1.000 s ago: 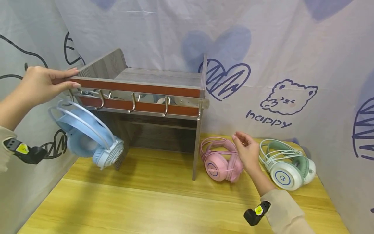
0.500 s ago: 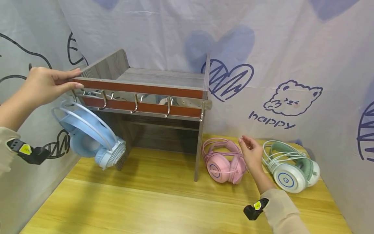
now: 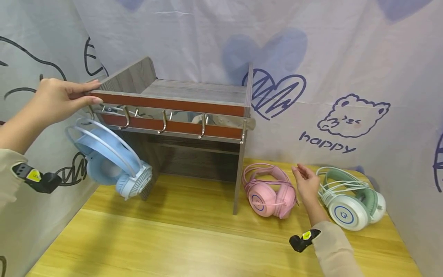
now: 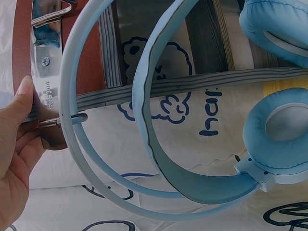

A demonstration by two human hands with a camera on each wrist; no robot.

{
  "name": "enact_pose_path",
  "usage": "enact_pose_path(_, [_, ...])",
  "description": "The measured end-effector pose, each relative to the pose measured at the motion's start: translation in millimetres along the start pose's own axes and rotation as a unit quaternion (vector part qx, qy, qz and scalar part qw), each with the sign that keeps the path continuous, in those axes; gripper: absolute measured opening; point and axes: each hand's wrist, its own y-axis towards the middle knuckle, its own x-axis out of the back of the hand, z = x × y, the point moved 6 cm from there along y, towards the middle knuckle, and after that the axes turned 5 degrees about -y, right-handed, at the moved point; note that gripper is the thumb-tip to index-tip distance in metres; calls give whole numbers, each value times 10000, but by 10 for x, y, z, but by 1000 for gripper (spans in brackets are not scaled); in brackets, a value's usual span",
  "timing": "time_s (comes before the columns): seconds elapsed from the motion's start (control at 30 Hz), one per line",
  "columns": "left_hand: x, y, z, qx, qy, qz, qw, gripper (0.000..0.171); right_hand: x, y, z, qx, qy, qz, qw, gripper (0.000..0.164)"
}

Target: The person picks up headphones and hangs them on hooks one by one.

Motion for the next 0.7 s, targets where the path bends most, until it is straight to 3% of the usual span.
enact_pose_path(0.17, [6,-13,-5,-13,-19,-41,10000,42,-69,29,-162,-324,243,296,9987,41])
enact_pose_path(0.47, [-14,-6,-10,70,-67,12,10000,42,-133,6,-424,-863,-375,870,9918,53])
enact_pose_path(0.7, [-21,-7,12,177,-89,80,9998,44,-124,-22,-624,-1232,-633,971,9856,61])
